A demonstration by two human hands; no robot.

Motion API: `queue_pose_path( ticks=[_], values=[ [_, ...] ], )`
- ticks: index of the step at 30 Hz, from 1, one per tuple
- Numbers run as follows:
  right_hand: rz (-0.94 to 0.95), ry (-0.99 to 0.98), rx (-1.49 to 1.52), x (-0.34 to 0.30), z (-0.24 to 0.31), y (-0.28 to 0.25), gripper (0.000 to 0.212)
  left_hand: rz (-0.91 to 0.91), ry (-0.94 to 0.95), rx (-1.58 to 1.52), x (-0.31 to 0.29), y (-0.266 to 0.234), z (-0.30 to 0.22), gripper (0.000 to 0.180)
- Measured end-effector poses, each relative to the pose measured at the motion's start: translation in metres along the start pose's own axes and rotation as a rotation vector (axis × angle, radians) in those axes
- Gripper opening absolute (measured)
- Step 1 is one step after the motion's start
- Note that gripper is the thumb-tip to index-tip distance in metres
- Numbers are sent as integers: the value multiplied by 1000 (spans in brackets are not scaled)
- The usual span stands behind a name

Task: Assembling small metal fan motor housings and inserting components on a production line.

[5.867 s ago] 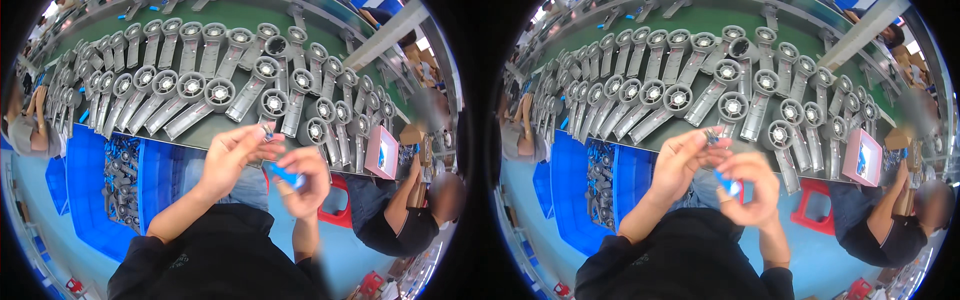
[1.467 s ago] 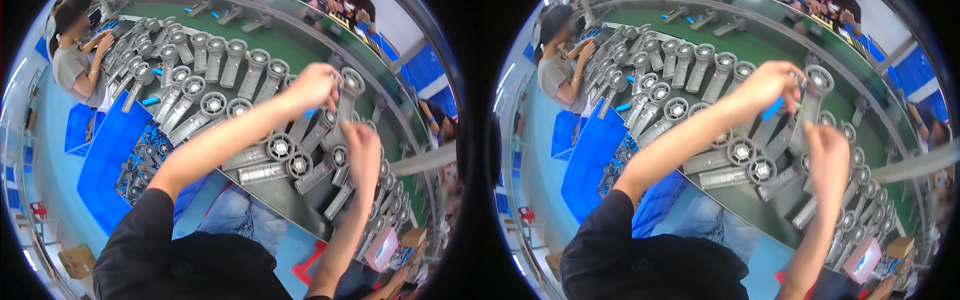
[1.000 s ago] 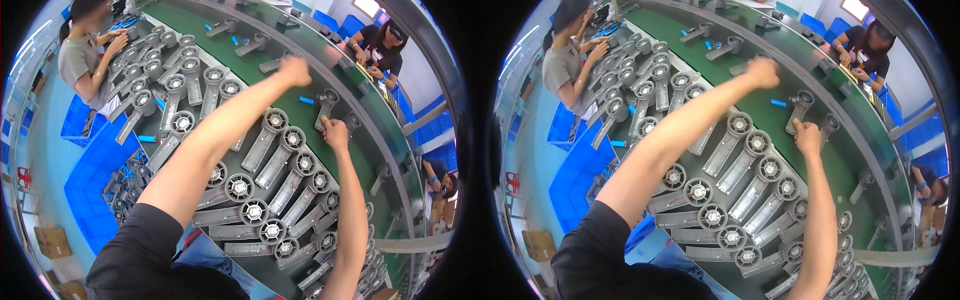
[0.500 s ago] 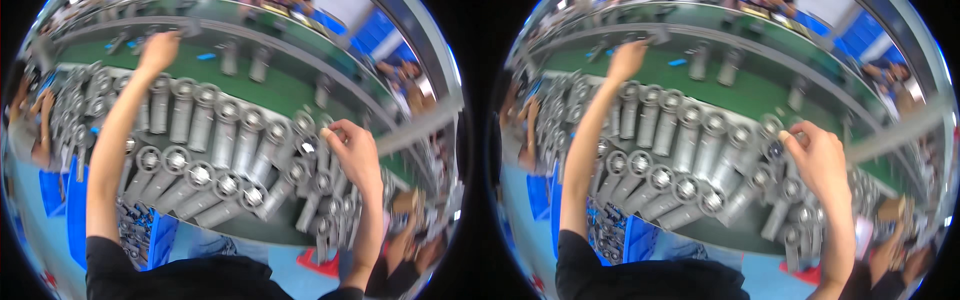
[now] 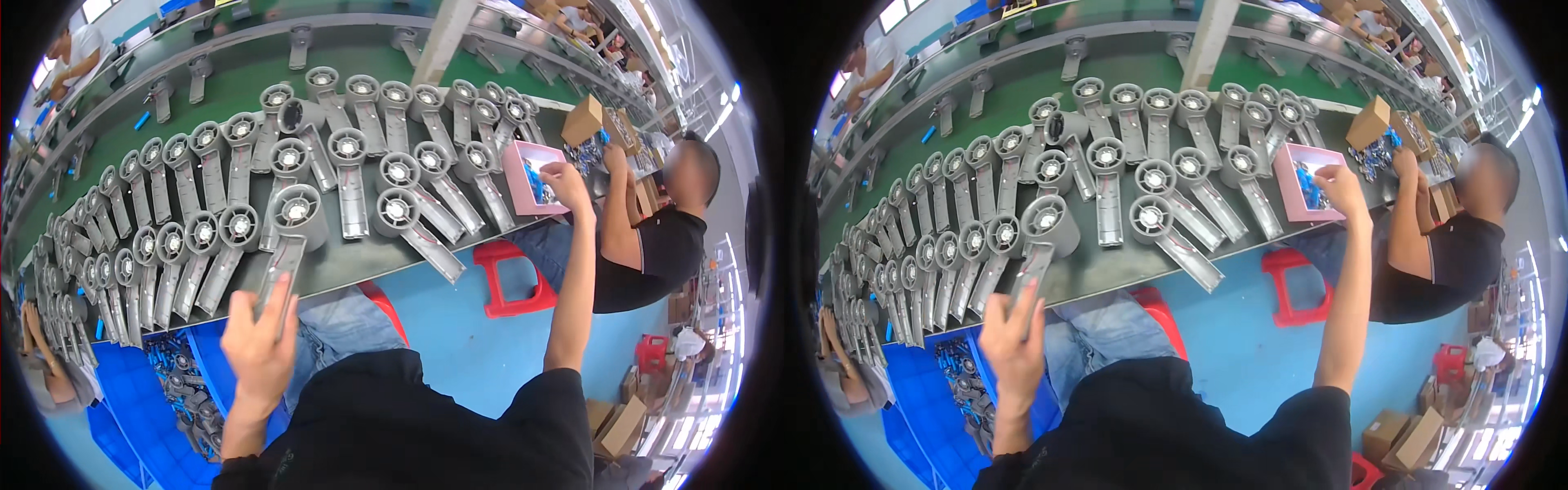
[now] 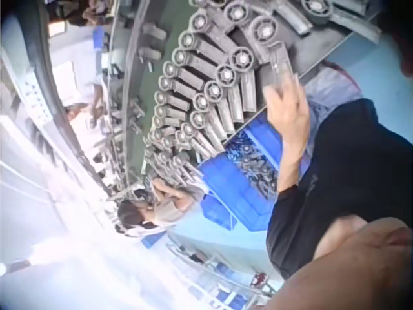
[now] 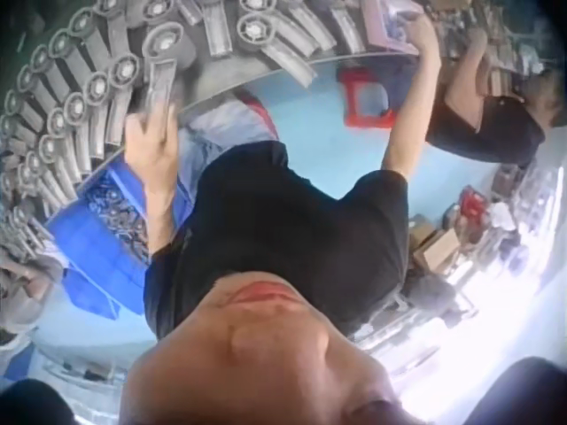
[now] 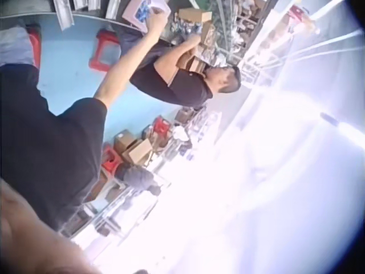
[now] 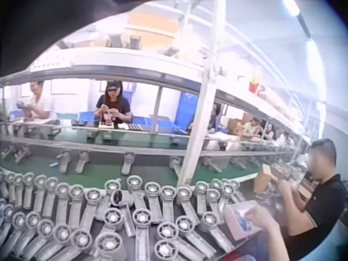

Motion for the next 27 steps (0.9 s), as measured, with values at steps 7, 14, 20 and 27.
queue_pose_path(
  ticks=[7, 14, 20, 27],
  values=[
    [174, 148, 0, 15, -9, 36, 27, -62, -71, 29, -24, 71, 3, 40],
    [-54, 280, 611, -5, 21, -9, 26, 48, -119, -88, -20, 54, 3, 45],
    [-48, 356, 457, -4, 8, -8, 32, -57, -186, -206, -4, 28, 17, 27],
    [-185, 315, 977, -8, -5, -28, 31, -88, -180, -293, 5, 25, 22, 15]
  ],
)
Point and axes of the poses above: each hand's wrist, its own x-axis towards the middle knuckle, its own y-axis out of the palm, z = x × y, the point moved 9 cm from there along x, towards the middle knuckle, and after that the axes turned 2 degrees about -x, right-handed, at the moved point
